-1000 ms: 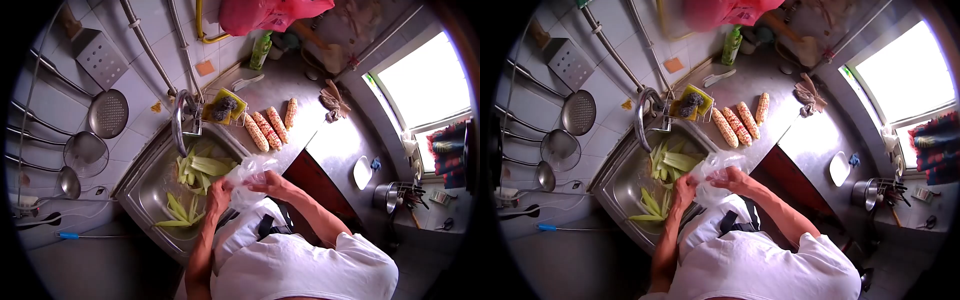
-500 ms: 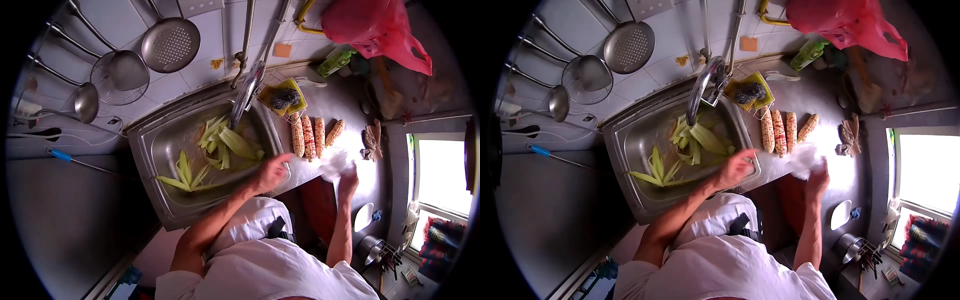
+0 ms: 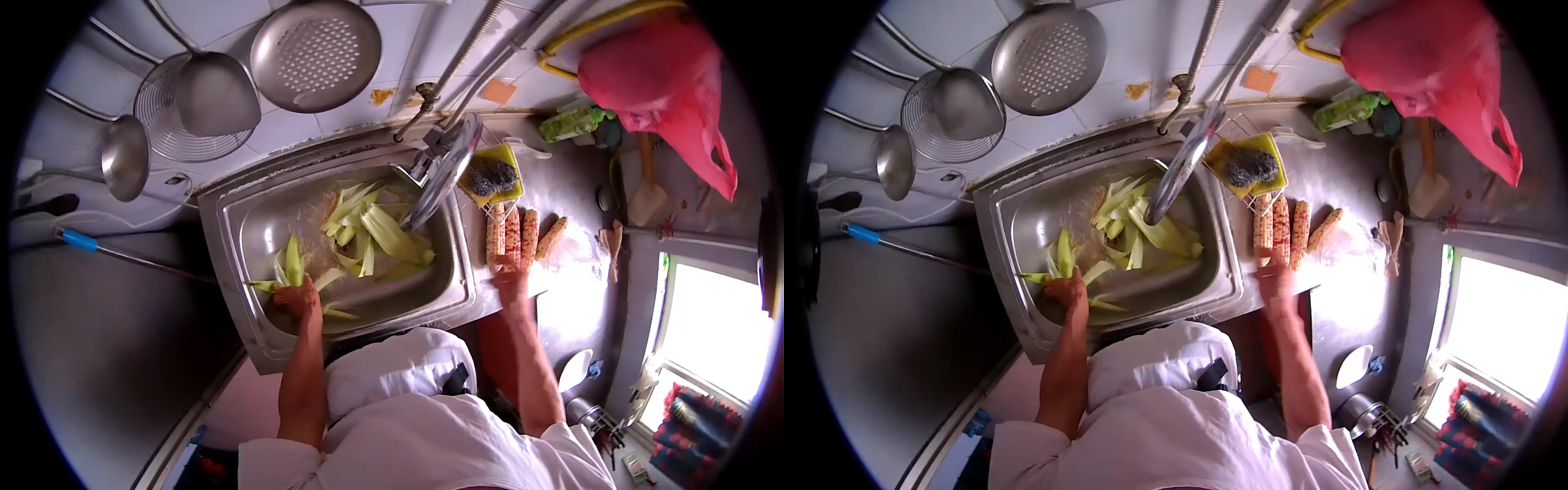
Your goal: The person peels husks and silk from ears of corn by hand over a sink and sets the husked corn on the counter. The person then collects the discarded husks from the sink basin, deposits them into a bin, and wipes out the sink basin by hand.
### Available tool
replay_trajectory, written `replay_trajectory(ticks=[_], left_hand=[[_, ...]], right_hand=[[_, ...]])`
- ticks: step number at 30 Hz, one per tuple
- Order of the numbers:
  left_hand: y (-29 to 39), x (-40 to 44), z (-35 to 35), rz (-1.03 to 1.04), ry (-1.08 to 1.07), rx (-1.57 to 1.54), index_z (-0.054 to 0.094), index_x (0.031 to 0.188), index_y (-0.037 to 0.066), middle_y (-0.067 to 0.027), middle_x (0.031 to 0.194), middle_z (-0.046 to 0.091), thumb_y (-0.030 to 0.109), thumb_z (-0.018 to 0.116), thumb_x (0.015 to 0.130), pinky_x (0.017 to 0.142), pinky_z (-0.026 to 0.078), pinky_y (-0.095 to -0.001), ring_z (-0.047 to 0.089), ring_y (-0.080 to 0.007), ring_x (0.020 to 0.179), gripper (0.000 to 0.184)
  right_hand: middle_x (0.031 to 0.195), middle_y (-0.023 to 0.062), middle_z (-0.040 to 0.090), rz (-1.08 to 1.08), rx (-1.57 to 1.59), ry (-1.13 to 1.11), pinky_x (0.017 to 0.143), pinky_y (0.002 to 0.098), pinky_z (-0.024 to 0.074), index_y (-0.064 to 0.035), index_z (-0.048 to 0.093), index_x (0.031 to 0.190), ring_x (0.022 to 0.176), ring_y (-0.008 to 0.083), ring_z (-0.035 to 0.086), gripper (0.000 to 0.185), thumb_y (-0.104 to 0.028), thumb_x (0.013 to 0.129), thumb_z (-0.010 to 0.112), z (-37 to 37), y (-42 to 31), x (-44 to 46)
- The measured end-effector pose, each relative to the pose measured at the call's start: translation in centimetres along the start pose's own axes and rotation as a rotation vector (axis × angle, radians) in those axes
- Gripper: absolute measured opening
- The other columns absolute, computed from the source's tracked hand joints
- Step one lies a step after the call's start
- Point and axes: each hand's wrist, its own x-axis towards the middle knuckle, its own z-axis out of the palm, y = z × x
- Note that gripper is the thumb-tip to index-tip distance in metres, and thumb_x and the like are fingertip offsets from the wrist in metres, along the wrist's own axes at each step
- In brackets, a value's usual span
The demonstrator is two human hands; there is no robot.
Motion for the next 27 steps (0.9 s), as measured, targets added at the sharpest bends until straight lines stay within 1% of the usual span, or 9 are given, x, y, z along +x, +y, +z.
replay_trajectory(ticks=[2, 5, 8, 10, 11, 17, 20, 24, 27], left_hand=[[0.6, -0.7, -0.2, -0.024, 0.064, -0.062, 0.034, 0.142, -0.008, -0.0272, 0.130, 0.044, 0.048, 0.083, 0.075, 0.107, 0.041, -0.0489, 0.047, -0.0416, 0.122, 0.100], [3.3, 0.4, -1.1, -0.066, 0.127, -0.238, 0.038, 0.141, -0.004, -0.0246, 0.129, 0.044, 0.039, 0.086, 0.073, 0.106, 0.043, -0.0487, 0.047, -0.0390, 0.121, 0.093], [7.4, 2.4, -3.1, -0.128, 0.095, -0.511, 0.041, 0.141, 0.000, -0.0240, 0.142, 0.040, 0.039, 0.083, 0.078, 0.110, 0.041, -0.0517, 0.041, -0.0399, 0.132, 0.085], [9.4, 5.0, 1.6, 0.028, 0.061, -0.807, 0.033, 0.151, -0.002, -0.0256, 0.157, 0.029, 0.056, 0.072, 0.084, 0.115, 0.033, -0.0544, 0.030, -0.0402, 0.145, 0.097], [11.0, 6.3, 2.2, 0.133, 0.057, -0.333, 0.029, 0.154, -0.002, -0.0258, 0.160, 0.027, 0.062, 0.068, 0.086, 0.117, 0.031, -0.0546, 0.027, -0.0399, 0.148, 0.101], [19.5, 3.3, -3.1, 0.386, -0.115, -0.123, 0.039, 0.152, 0.004, -0.0199, 0.160, 0.033, 0.050, 0.064, 0.089, 0.111, 0.030, -0.0617, 0.030, -0.0386, 0.148, 0.082], [18.9, -1.3, -0.8, 0.661, -0.113, -0.157, 0.045, 0.146, 0.005, -0.0165, 0.158, 0.035, 0.035, 0.065, 0.086, 0.106, 0.032, -0.0636, 0.031, -0.0383, 0.146, 0.070], [20.4, -6.6, -6.8, 0.862, -0.461, -0.367, 0.055, 0.130, 0.002, -0.0171, 0.131, 0.056, 0.017, 0.070, 0.081, 0.090, 0.046, -0.0523, 0.054, -0.0400, 0.118, 0.053], [20.4, -10.3, -3.0, 0.838, -0.803, -0.627, 0.059, 0.129, 0.002, -0.0171, 0.126, 0.063, 0.022, 0.074, 0.083, 0.092, 0.050, -0.0483, 0.060, -0.0373, 0.116, 0.052]], right_hand=[[0.132, 0.0100, 0.060, 0.044, -0.564, -0.299, 0.083, 0.0471, 0.0588, -0.0097, 0.048, 0.144, 0.094, 0.0228, 0.070, 0.061, -0.041, 0.096, 0.068, 3.7, 6.5, 0.1], [0.152, 0.0125, 0.042, 0.592, -0.244, -0.008, 0.088, 0.0550, 0.0578, -0.0168, 0.026, 0.158, 0.132, 0.0435, 0.045, 0.090, -0.037, 0.087, 0.078, 8.3, 12.8, 2.9], [0.156, 0.0136, 0.036, 0.618, -0.369, -0.169, 0.094, 0.0633, 0.0525, -0.0172, 0.026, 0.158, 0.135, 0.0419, 0.042, 0.097, -0.037, 0.082, 0.082, 9.8, 16.7, 6.3], [0.158, 0.0118, 0.034, -0.007, -1.140, -0.516, 0.103, 0.0639, 0.0449, -0.0189, 0.025, 0.159, 0.137, 0.0401, 0.041, 0.099, -0.040, 0.082, 0.082, 8.3, 20.2, 9.2], [0.158, 0.0112, 0.034, -0.266, -1.384, -0.596, 0.106, 0.0641, 0.0424, -0.0194, 0.024, 0.159, 0.138, 0.0395, 0.040, 0.099, -0.041, 0.081, 0.082, 8.5, 20.4, 10.3], [0.159, 0.0091, 0.035, 0.798, -0.167, 0.028, 0.118, 0.0495, 0.0330, -0.0170, 0.022, 0.161, 0.142, 0.0367, 0.038, 0.106, -0.058, 0.081, 0.077, 19.1, 14.1, 10.0], [0.148, 0.0165, 0.048, 0.602, -0.513, -0.040, 0.106, 0.0487, 0.0445, -0.0183, 0.021, 0.162, 0.130, 0.0357, 0.053, 0.099, -0.060, 0.086, 0.069, 15.6, 20.3, 13.5], [0.145, 0.0189, 0.051, 0.264, -0.517, -0.454, 0.105, 0.0441, 0.0461, -0.0214, 0.015, 0.163, 0.124, 0.0358, 0.056, 0.119, -0.018, 0.070, 0.088, 8.2, 32.0, 19.5], [0.145, 0.0191, 0.048, 0.448, -0.457, -0.222, 0.096, 0.0429, 0.0508, -0.0185, 0.027, 0.156, 0.117, 0.0338, 0.059, 0.104, -0.015, 0.071, 0.087, 13.1, 24.8, 14.6]])
